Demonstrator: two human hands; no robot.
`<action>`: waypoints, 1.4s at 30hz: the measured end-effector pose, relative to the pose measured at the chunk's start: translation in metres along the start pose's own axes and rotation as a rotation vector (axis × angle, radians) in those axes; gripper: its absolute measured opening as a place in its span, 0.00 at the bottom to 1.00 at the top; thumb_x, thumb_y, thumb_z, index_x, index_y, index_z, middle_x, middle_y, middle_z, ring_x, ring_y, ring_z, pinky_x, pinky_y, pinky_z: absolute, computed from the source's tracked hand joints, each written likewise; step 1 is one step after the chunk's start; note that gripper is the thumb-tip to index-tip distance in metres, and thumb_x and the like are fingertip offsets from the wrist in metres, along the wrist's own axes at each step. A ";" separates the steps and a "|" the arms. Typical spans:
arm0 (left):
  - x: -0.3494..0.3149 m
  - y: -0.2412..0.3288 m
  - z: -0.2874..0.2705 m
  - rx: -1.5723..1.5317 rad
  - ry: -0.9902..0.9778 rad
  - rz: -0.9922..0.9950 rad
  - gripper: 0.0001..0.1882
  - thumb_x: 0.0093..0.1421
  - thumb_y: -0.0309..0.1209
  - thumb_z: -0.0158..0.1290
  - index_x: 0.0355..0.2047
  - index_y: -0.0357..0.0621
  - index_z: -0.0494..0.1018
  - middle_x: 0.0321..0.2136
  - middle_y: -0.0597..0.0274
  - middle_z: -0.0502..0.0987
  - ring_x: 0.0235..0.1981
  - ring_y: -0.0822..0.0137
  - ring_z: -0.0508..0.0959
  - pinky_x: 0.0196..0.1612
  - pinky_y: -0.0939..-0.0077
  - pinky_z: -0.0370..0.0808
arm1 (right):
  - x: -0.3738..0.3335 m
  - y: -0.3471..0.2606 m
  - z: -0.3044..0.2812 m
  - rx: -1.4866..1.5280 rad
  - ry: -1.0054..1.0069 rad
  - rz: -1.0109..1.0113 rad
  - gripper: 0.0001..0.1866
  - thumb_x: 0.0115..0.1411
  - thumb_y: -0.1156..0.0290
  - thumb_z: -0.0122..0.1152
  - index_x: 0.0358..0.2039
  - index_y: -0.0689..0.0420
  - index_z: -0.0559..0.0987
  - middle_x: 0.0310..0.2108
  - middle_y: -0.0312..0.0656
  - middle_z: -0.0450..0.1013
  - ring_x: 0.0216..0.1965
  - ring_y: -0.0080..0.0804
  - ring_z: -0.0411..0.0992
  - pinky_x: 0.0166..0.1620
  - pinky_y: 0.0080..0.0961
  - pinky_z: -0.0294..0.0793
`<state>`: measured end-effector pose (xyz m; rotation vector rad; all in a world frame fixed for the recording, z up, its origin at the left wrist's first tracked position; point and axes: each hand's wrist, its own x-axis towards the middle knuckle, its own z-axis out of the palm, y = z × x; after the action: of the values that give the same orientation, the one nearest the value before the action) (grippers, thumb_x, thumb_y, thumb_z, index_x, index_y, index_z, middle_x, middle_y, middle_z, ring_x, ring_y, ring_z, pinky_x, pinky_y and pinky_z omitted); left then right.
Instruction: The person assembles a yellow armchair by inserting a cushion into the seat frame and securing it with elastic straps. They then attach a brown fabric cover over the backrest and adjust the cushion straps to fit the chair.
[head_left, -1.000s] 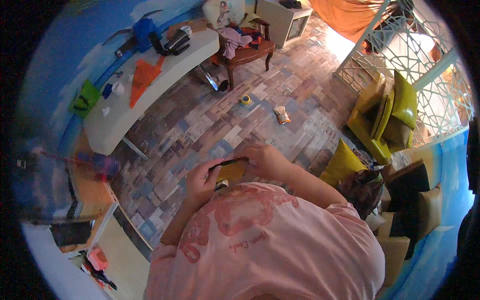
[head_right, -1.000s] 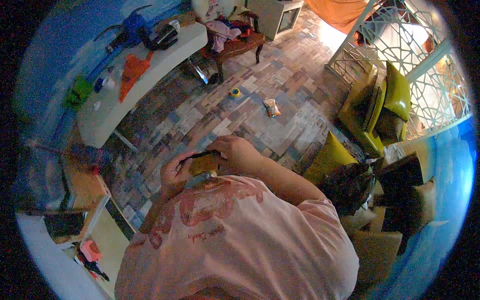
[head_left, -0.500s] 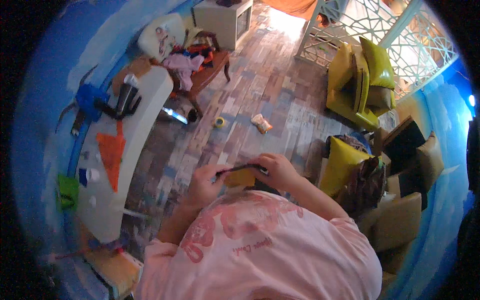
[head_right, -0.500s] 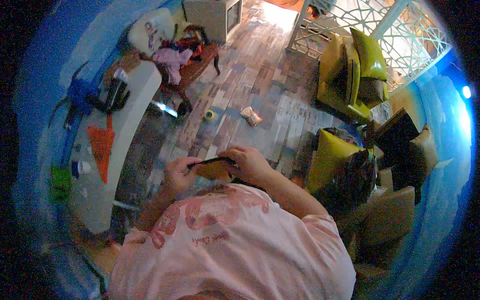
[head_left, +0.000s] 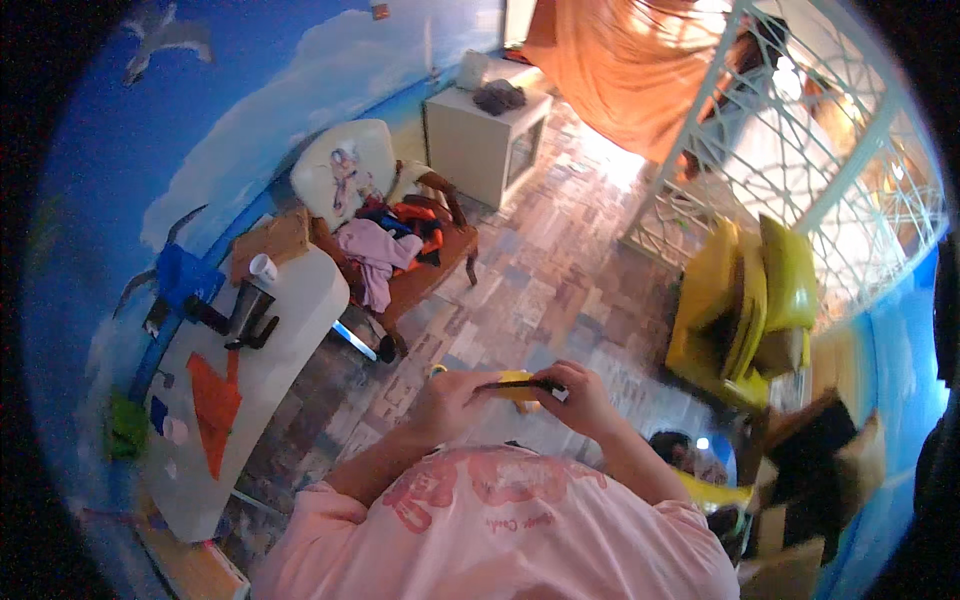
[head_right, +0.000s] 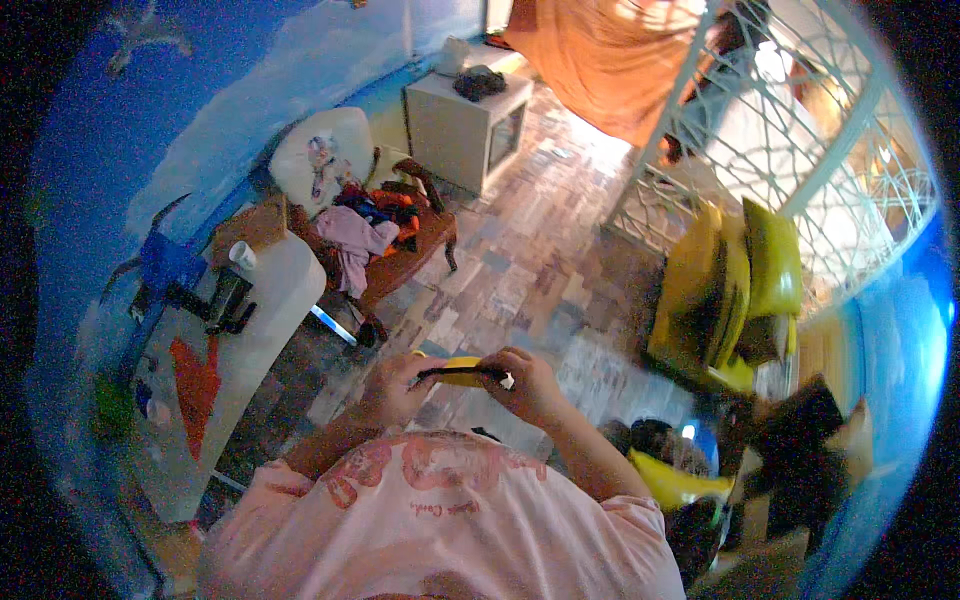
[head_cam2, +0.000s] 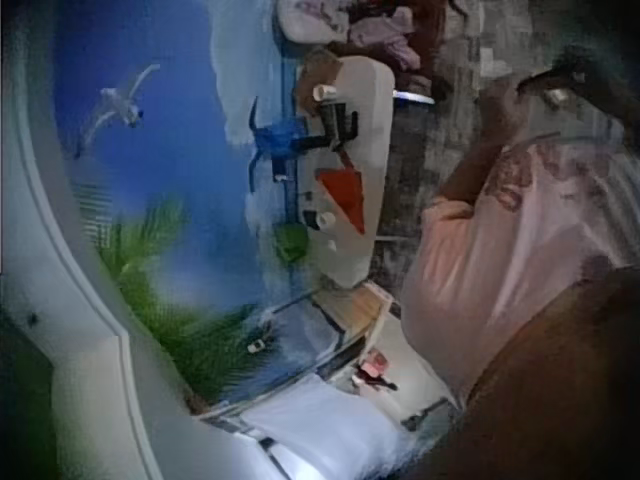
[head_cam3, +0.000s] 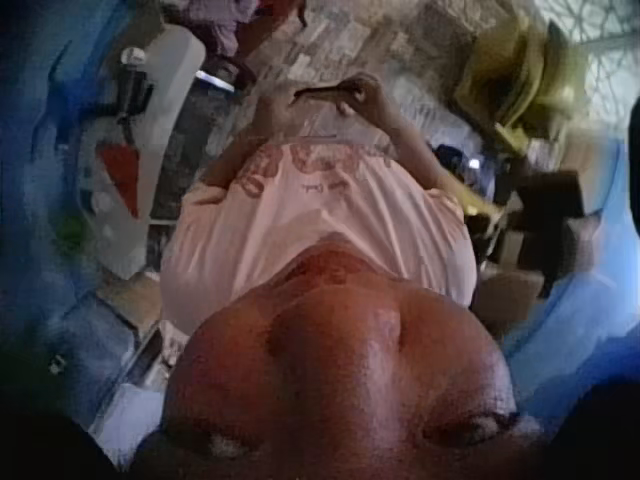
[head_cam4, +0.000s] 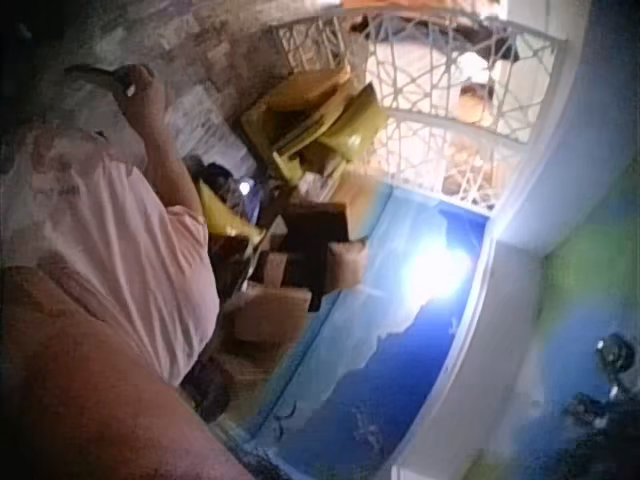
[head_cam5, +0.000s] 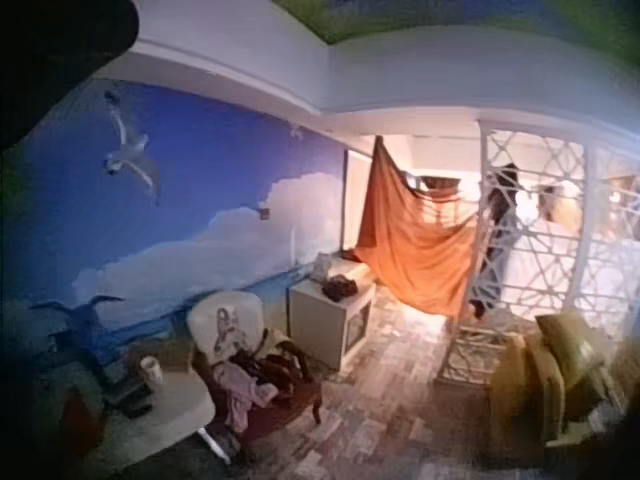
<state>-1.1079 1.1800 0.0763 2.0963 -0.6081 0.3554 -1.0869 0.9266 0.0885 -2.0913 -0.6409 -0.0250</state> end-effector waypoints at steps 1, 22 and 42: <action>0.007 -0.014 0.003 0.025 0.013 -0.004 0.12 0.56 0.26 0.61 0.42 0.43 0.80 0.34 0.51 0.82 0.36 0.50 0.83 0.39 0.61 0.79 | 0.020 0.006 -0.008 -0.033 -0.030 -0.055 0.10 0.54 0.76 0.70 0.38 0.58 0.82 0.33 0.43 0.77 0.33 0.37 0.78 0.38 0.30 0.79; 0.426 -0.308 -0.027 -0.124 0.182 0.057 0.09 0.57 0.25 0.63 0.39 0.40 0.78 0.35 0.56 0.79 0.35 0.60 0.80 0.40 0.69 0.76 | 0.460 0.198 -0.087 -0.091 0.148 -0.156 0.09 0.53 0.79 0.69 0.35 0.58 0.79 0.36 0.45 0.77 0.38 0.44 0.77 0.41 0.34 0.77; 0.781 -0.504 0.062 0.203 0.527 0.001 0.12 0.52 0.27 0.66 0.36 0.45 0.78 0.35 0.58 0.79 0.40 0.54 0.78 0.44 0.63 0.73 | 0.864 0.447 -0.241 0.131 -0.082 -0.245 0.11 0.54 0.84 0.66 0.37 0.59 0.78 0.34 0.42 0.76 0.37 0.31 0.76 0.41 0.27 0.75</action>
<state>-0.1772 1.1444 0.0570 2.0681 -0.2658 0.9649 -0.0845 0.9135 0.1026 -1.8854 -0.9211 -0.0350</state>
